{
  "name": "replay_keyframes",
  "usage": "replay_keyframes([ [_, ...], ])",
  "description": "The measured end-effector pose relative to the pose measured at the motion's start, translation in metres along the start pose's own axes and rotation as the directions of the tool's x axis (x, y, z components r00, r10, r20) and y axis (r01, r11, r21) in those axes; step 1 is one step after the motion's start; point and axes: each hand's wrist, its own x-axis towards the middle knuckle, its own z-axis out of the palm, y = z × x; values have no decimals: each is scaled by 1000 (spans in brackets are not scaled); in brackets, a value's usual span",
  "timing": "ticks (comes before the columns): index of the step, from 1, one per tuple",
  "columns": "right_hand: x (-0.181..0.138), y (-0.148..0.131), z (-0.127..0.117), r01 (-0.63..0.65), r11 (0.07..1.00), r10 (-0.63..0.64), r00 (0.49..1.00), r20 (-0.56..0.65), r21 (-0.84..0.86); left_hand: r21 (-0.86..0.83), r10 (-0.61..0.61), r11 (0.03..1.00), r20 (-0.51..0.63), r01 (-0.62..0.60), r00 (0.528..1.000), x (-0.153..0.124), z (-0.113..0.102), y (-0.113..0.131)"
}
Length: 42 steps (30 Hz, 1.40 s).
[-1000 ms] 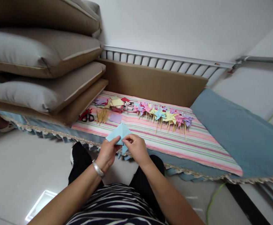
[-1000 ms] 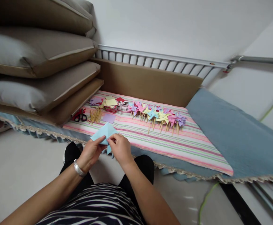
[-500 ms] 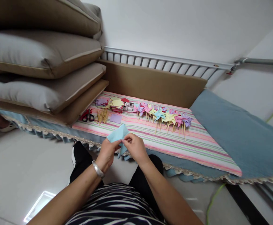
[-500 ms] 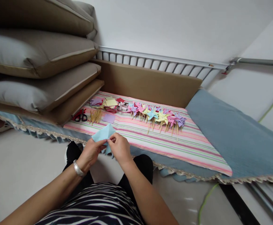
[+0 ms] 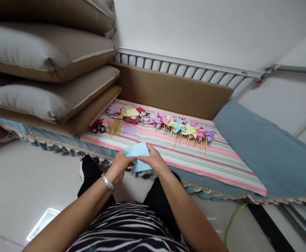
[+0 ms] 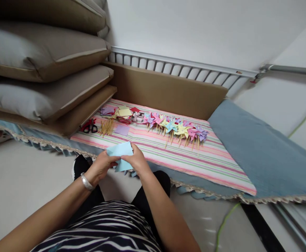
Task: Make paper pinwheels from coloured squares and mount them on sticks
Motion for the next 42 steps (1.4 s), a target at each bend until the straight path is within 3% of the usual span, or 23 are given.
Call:
replay_keyframes([
  [7,0,1,7,-9,987,17,999,-50,159,-193,-60,978,107,80,992,-3,-4,0],
  [14,-7,2,18,39,970,-16,995,-99,240,-179,-52,982,96,68,994,-4,-3,-1],
  [17,-10,4,16,46,979,-30,996,-82,197,-130,-38,990,63,46,997,-2,-4,1],
  [20,-19,8,6,154,988,-157,980,-119,-29,-84,-35,996,23,36,999,1,-9,5],
  [22,-28,11,-3,309,910,-354,926,-130,-276,-69,-35,997,3,35,999,2,-13,9],
  [25,-45,15,-13,514,660,-593,804,40,-549,-52,-41,998,-22,40,999,2,-18,14],
  [28,-55,15,-13,591,486,-658,732,175,-644,-25,-46,999,-15,45,999,2,-17,16],
  [32,-54,11,-8,606,433,-693,697,184,-667,17,-28,999,10,28,1000,3,-15,11],
  [35,-51,7,-7,606,457,-694,701,166,-651,55,6,998,-12,-5,1000,2,-13,8],
  [42,-52,3,-5,479,604,-582,811,58,-637,162,71,985,-31,-65,997,0,-12,8],
])
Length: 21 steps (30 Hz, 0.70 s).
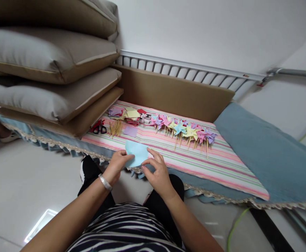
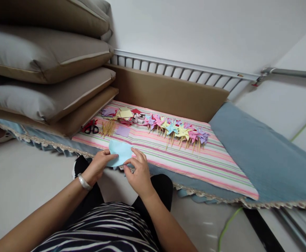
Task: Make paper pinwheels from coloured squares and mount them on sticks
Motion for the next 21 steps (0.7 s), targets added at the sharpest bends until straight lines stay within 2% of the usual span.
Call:
replay_keyframes([
  [6,1,-5,-2,-45,999,45,999,0,-22,119,89,989,-6,-88,996,3,3,-1],
  [13,0,-15,-1,-115,991,121,989,85,-75,299,207,934,-12,-194,978,0,4,2],
  [17,1,-11,0,-215,977,215,967,135,-18,250,180,953,-8,-172,984,1,2,2],
  [21,1,-8,1,-271,961,261,954,148,55,125,66,990,30,-70,997,4,-2,0],
])
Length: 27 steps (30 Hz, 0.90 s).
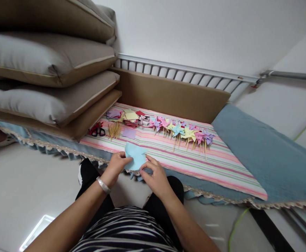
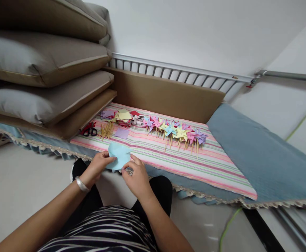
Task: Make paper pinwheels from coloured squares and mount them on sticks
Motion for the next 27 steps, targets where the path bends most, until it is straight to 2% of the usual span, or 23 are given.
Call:
replay_keyframes([
  [3,-1,1,0,17,999,-18,999,-26,-33,-16,-44,999,25,45,999,1,-1,0],
  [8,-4,2,0,76,993,-86,990,-110,-91,50,4,999,21,-5,1000,0,2,4],
  [15,4,11,9,-26,998,33,989,-147,50,53,26,998,83,-31,996,-7,10,9],
  [20,9,16,16,-33,991,53,986,-157,128,30,-12,1000,166,7,986,-7,12,7],
  [27,9,16,13,-76,982,104,982,-156,174,-45,-80,995,258,95,963,-8,10,6],
])
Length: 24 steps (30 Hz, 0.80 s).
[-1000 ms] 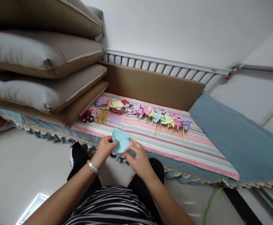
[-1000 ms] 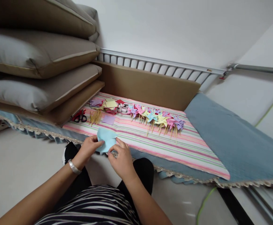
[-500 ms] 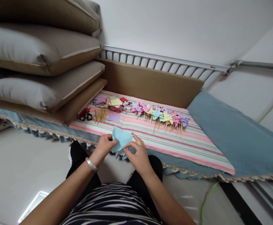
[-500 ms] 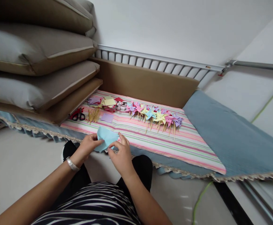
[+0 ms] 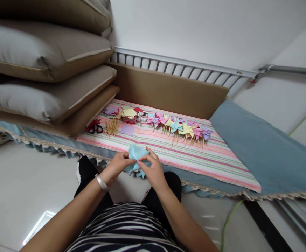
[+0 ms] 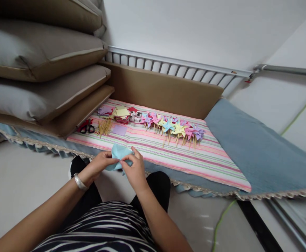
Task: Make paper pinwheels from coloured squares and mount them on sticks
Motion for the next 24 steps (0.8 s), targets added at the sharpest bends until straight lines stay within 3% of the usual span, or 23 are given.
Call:
replay_keyframes([
  [24,-1,-9,-2,-35,999,35,999,36,19,-51,-113,991,154,122,982,-3,-10,-1],
])
